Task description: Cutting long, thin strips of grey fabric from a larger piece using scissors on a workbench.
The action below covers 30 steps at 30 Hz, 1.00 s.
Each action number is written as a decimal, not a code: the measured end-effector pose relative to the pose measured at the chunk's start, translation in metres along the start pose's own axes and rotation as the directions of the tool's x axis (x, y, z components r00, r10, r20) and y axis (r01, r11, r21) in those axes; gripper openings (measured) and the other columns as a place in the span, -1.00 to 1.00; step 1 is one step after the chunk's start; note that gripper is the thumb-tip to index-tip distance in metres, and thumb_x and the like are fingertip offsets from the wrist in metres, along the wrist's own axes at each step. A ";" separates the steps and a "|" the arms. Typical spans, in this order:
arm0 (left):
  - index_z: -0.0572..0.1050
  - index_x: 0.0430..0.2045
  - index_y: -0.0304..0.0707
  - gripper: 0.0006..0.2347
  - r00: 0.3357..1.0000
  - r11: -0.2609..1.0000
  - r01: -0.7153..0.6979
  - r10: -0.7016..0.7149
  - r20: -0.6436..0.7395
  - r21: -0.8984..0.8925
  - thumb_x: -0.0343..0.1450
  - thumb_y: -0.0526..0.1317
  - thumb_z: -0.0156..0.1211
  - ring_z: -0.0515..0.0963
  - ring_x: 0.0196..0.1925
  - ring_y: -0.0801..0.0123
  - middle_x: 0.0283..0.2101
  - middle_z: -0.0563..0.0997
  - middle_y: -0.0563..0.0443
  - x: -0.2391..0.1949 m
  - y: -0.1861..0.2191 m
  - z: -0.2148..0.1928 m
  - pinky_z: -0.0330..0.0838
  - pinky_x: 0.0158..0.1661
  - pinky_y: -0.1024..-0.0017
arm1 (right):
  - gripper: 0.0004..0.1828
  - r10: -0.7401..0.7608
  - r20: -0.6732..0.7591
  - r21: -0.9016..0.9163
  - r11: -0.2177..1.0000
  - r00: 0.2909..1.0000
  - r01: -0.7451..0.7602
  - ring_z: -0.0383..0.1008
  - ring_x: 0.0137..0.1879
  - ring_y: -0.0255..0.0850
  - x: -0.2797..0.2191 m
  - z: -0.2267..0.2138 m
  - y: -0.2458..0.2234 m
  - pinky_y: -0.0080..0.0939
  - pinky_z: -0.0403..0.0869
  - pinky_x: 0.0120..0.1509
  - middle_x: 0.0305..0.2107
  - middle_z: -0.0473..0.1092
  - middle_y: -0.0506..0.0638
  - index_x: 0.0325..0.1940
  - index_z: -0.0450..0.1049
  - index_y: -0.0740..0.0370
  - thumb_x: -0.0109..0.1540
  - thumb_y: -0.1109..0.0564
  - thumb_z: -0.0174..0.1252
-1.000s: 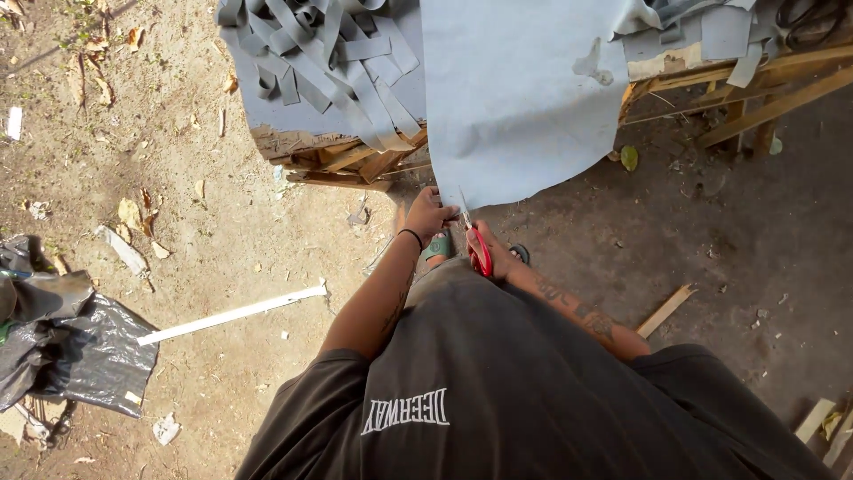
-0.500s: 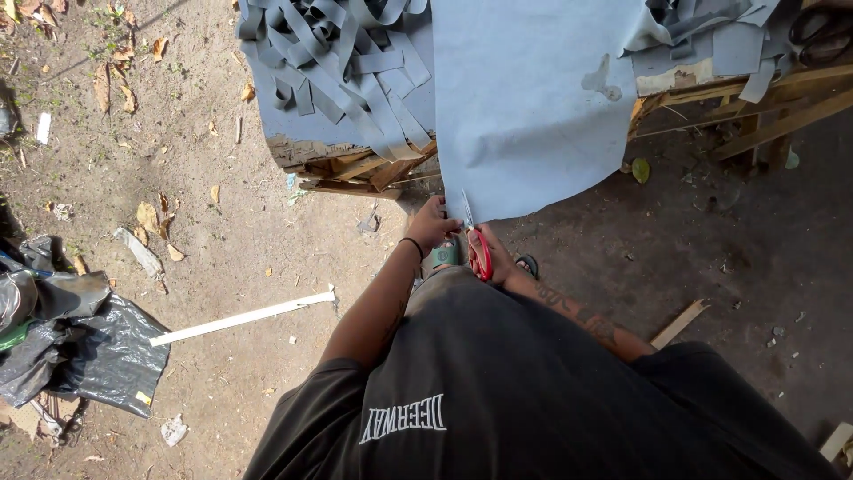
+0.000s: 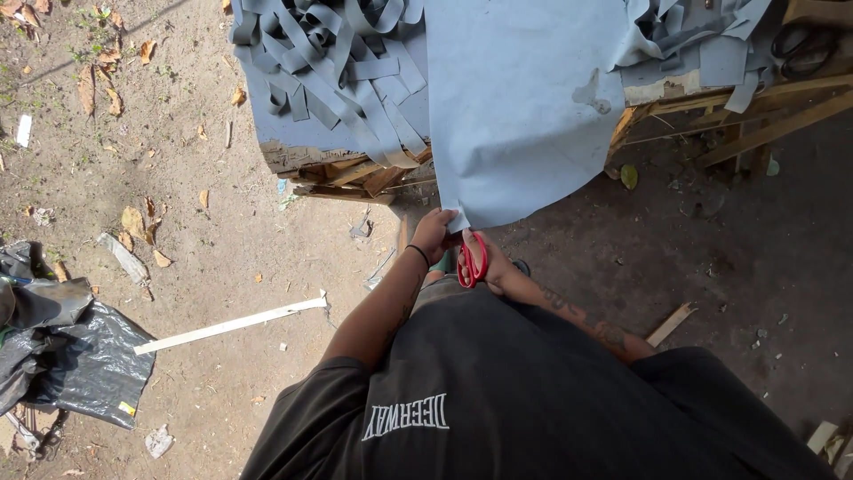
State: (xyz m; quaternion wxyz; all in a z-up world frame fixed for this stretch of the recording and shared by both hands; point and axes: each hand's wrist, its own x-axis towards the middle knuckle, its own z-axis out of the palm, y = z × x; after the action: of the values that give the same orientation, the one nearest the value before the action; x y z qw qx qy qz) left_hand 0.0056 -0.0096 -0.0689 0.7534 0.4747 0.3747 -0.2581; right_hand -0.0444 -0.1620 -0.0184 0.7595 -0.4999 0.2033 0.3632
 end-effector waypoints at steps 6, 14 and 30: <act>0.40 0.12 -0.37 -0.61 0.996 0.989 -0.079 0.084 0.040 -0.124 0.40 -0.26 0.19 0.55 -0.04 0.06 -0.02 0.48 -0.22 -0.067 0.035 0.030 0.56 -0.07 0.14 | -0.50 -0.038 0.009 0.007 0.999 0.999 0.038 0.53 -0.54 -0.05 -0.002 0.007 0.001 -0.12 0.58 -0.60 -0.51 0.41 0.20 0.13 0.27 0.12 0.39 -0.31 0.02; 0.50 -0.10 -0.25 -0.67 0.989 0.987 -0.147 0.145 0.033 0.060 0.29 -0.16 0.26 0.48 -0.08 0.10 -0.15 0.51 -0.16 0.014 -0.013 -0.023 0.42 -0.04 0.10 | -0.37 -0.162 0.102 -0.069 0.983 0.982 0.170 0.47 -0.58 0.06 0.008 0.007 -0.018 -0.04 0.52 -0.59 -0.58 0.35 0.24 0.23 0.21 0.19 0.40 -0.37 -0.01; 0.42 -0.62 -0.24 -0.86 0.979 0.979 -0.185 0.191 -0.069 0.085 0.19 -0.22 0.27 0.31 -0.40 0.32 -0.49 0.27 -0.03 -0.053 0.029 0.002 0.23 -0.30 0.31 | -0.45 -0.242 0.108 -0.127 0.959 0.964 0.255 0.47 -0.47 -0.17 0.054 0.015 -0.063 -0.22 0.50 -0.38 -0.48 0.36 0.08 0.27 0.14 0.12 0.44 -0.31 -0.05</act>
State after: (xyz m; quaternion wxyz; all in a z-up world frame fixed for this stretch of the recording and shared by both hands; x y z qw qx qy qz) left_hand -0.0029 0.0028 -0.0102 0.7404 0.5466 0.3464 -0.1819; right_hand 0.0376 -0.1440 -0.0100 0.7706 -0.5564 0.0779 0.3009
